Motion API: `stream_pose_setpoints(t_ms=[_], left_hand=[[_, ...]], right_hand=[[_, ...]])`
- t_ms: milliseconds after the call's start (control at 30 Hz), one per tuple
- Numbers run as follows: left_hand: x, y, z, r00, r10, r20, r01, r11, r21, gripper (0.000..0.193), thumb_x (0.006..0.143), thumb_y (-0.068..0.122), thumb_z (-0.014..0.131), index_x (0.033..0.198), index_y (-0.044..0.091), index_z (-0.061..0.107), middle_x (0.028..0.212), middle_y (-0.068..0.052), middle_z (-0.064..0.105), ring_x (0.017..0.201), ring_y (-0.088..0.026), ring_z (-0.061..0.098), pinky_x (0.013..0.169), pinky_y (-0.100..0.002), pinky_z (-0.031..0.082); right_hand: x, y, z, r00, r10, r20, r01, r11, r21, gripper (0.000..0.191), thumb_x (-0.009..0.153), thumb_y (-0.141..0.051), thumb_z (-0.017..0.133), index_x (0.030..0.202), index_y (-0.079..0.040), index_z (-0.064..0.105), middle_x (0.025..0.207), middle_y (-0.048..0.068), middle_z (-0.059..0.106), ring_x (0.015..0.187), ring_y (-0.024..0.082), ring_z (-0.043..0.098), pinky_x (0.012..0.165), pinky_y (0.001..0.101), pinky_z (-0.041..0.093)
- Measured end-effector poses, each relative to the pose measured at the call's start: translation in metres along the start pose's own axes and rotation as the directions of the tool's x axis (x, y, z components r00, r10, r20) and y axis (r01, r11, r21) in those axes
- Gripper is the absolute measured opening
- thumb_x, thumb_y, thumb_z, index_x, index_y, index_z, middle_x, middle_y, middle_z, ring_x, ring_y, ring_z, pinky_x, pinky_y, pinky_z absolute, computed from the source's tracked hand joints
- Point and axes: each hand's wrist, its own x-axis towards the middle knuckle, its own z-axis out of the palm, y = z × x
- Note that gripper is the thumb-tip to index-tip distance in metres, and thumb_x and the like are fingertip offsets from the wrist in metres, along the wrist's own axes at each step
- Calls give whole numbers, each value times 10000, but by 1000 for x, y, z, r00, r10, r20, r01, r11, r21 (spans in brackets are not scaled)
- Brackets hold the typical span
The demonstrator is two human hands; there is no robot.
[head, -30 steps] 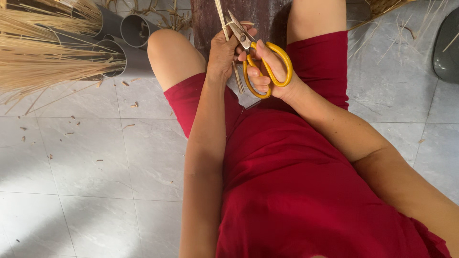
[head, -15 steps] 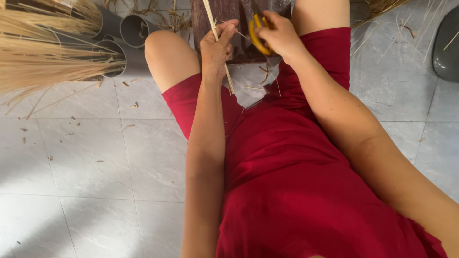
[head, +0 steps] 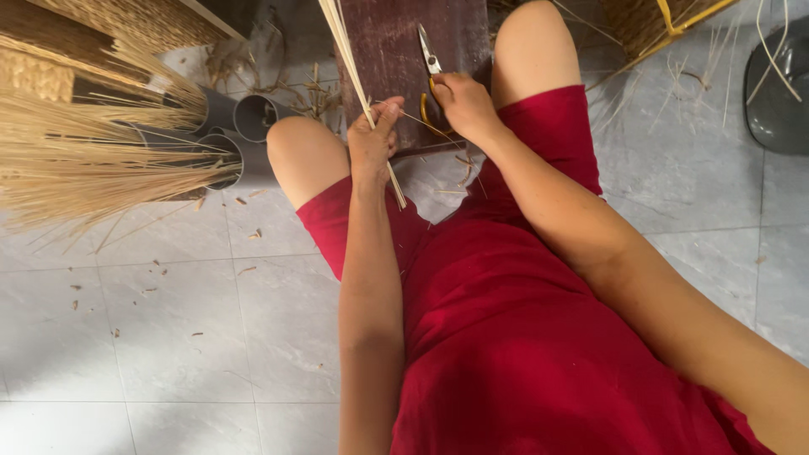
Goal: The person sits on the floor and splits thin bamboo strips with a knife, drawing each strip against the blade to shave it. They gather the split strips into a bundle, trim the ends with scissors, and reach for more raw material from a pile beside them.
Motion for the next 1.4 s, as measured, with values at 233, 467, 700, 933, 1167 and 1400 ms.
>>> stream_pose_setpoints(t_ms=[233,467,700,933,1167,1400], left_hand=[[-23,29,11,998,19,-52,-17,999,39,286,992,173,683,1206,-16,703,887,-14,691,481,-21,408,391,-203,279],[-104,106,-4,944,317,-93,-245,859,449,392,1122,327,439,1321,48,630,741,5,623,567,-50,471,516,-230,386],[-215,133,-35,980,200,9,-136,632,763,246,1093,208,492,1204,66,661,692,-31,654,629,-106,619,605,-288,500],[-282,120,-77,993,-52,-104,115,601,791,262,1051,229,558,1201,112,738,656,-78,599,610,-149,560,589,-326,493],[-313,143,-108,957,-244,-155,263,512,818,325,918,238,647,1214,120,713,780,-42,743,726,-150,718,693,-317,579],[-234,122,-36,977,-186,105,54,692,720,406,980,266,659,1338,93,576,779,-49,694,684,-109,665,664,-294,562]], right_hand=[[-38,-21,-27,801,121,586,-401,835,376,285,1022,-209,594,1207,-46,736,776,9,676,594,58,522,544,216,435],[-30,-33,-36,872,222,436,-461,671,581,252,1066,-209,563,1157,-41,726,653,-63,496,484,22,319,421,201,234],[-22,-46,-33,754,6,656,-595,429,680,551,1017,-421,626,1411,-36,614,709,-79,485,514,9,317,435,175,235],[-6,-68,-31,677,-366,639,-521,374,767,756,912,-506,778,1476,-58,550,713,-96,456,551,0,336,460,159,259],[-10,-82,-40,783,-256,568,-428,441,789,371,1027,-424,739,1148,-78,678,705,-79,461,547,19,344,473,180,260],[-59,-118,-17,827,-220,517,-211,731,649,332,1071,-411,616,1000,-104,719,585,-85,420,464,0,337,440,193,284]])
